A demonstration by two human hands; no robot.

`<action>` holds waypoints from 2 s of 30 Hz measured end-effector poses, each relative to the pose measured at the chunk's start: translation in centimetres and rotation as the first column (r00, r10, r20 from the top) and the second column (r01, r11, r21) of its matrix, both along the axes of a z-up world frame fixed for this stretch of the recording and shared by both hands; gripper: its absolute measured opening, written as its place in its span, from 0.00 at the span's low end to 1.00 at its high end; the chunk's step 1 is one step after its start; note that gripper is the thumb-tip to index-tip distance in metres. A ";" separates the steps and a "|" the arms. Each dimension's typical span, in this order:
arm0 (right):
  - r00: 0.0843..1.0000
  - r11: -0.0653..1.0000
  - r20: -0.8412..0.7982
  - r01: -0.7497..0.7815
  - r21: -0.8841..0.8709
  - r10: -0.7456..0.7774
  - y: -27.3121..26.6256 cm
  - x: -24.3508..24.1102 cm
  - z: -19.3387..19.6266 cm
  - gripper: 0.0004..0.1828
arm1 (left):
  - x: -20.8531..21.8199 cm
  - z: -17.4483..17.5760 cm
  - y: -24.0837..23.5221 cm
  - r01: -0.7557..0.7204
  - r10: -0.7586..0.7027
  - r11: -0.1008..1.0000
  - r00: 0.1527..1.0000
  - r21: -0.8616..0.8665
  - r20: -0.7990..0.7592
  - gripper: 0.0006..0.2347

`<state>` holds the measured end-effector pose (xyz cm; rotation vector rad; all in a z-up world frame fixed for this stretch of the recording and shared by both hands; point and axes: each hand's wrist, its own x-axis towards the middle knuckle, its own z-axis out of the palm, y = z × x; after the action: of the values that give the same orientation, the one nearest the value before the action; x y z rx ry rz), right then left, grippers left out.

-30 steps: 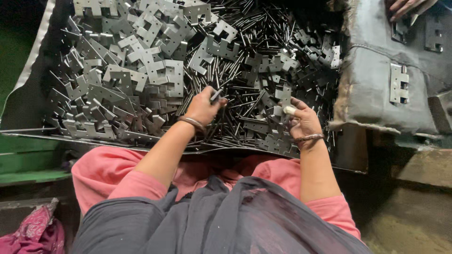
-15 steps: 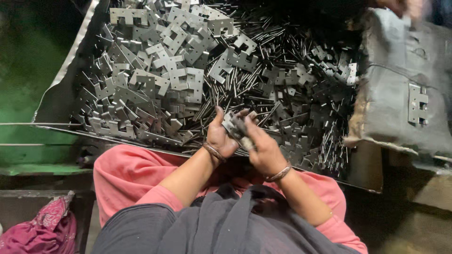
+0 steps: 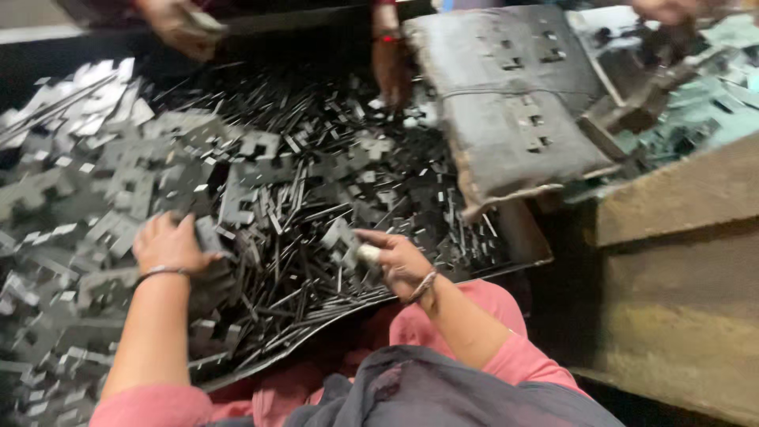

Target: The person sorts metal hinge components and pins from a large bin by hand.

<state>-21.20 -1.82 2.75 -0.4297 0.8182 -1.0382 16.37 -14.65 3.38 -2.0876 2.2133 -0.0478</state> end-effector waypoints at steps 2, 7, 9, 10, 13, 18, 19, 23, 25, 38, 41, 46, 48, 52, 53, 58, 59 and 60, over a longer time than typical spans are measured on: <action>1.000 0.998 -0.012 0.022 -0.057 -0.023 0.0 -0.2 1.2 0.28 | 0.4 -0.1 -0.6 -0.061 0.055 0.987 0.997 0.149 0.046 0.43; 0.828 0.891 -0.424 0.184 -0.414 -0.368 -2.4 -4.9 6.2 0.24 | -1.3 -0.1 1.4 0.052 -0.063 0.997 0.978 0.060 0.198 0.39; 0.461 0.618 -0.541 0.021 -0.786 -0.703 -4.9 -8.9 7.9 0.21 | -2.7 0.0 3.5 0.150 -0.158 0.984 0.984 -0.091 -0.086 0.14; 0.184 0.552 -0.562 -0.109 -0.827 -0.806 -5.9 -11.0 8.4 0.22 | -3.7 0.2 4.4 0.237 -0.263 0.957 0.952 -0.167 -0.159 0.10; -0.325 0.529 -0.419 -0.475 -0.703 -0.848 -9.8 -16.6 9.2 0.29 | -7.7 0.8 7.7 0.403 -0.489 0.862 0.820 -0.306 -0.297 0.08; -0.741 0.814 -0.345 -0.481 -0.325 -0.576 -13.4 -23.5 7.7 0.29 | -10.4 0.1 9.3 0.198 -0.352 0.933 0.315 -0.302 -0.882 0.06; -0.772 0.862 -0.383 -0.441 -0.251 -0.507 -13.2 -24.0 7.5 0.27 | -10.3 -0.5 9.7 0.117 -0.135 0.982 -0.094 -0.146 -0.986 0.07; -0.741 0.799 -0.300 -0.566 -0.205 -0.601 -10.6 -21.1 8.2 0.24 | -6.4 -1.1 9.2 0.050 0.203 0.936 -0.884 0.348 -0.421 0.16; -0.590 0.662 -0.306 -0.697 -0.275 -0.747 -9.0 -17.9 9.1 0.19 | -2.8 0.6 9.0 0.124 0.140 0.989 -0.962 0.083 -0.234 0.25; -0.381 0.506 -0.890 -0.835 0.214 -0.251 -6.1 -1.3 -6.2 0.37 | -6.8 2.4 8.7 0.022 -0.043 0.999 0.532 -0.037 -0.846 0.17; -0.583 0.504 -0.801 -0.737 0.450 -0.138 -5.6 -0.4 -6.0 0.36 | -10.6 0.4 8.8 0.003 0.008 1.000 0.887 0.023 -0.461 0.22; -0.409 0.443 -0.897 -0.844 0.302 -0.166 -5.0 -2.1 -7.8 0.26 | -12.3 -3.9 7.3 0.013 -0.005 0.999 0.981 0.036 -0.195 0.23; -0.237 0.386 -0.966 -0.905 0.179 -0.107 -4.7 -3.4 -7.8 0.24 | -11.6 -4.7 6.9 0.004 -0.002 1.000 0.986 0.012 -0.164 0.10; 0.199 0.567 -0.972 -0.790 -0.235 -0.125 -5.4 -4.4 -4.1 0.22 | -9.6 -2.6 7.2 -0.055 0.075 0.990 0.984 0.126 -0.164 0.11; 0.379 0.664 -0.923 -0.673 -0.325 -0.067 -5.5 -4.3 -3.1 0.22 | -8.5 -1.7 8.0 -0.079 0.077 0.997 0.964 0.002 -0.253 0.09; 0.628 0.875 -0.764 -0.442 -0.197 0.146 -6.1 -1.6 -2.2 0.34 | -4.3 2.0 10.9 -0.054 -0.145 0.945 0.815 -0.322 -0.561 0.12; 0.565 0.930 -0.801 -0.367 -0.029 0.198 -6.0 -1.2 -2.5 0.36 | -3.8 2.1 11.4 -0.114 -0.145 0.953 0.645 -0.282 -0.750 0.10; 0.565 0.927 -0.800 -0.374 -0.029 0.203 -5.9 -1.4 -2.5 0.36 | -3.2 1.9 11.8 -0.163 -0.137 0.960 0.433 -0.227 -0.891 0.09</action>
<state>-22.56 -7.72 0.22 -1.2208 1.3796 -0.5753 13.14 -2.84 5.29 -2.6824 2.8265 1.1291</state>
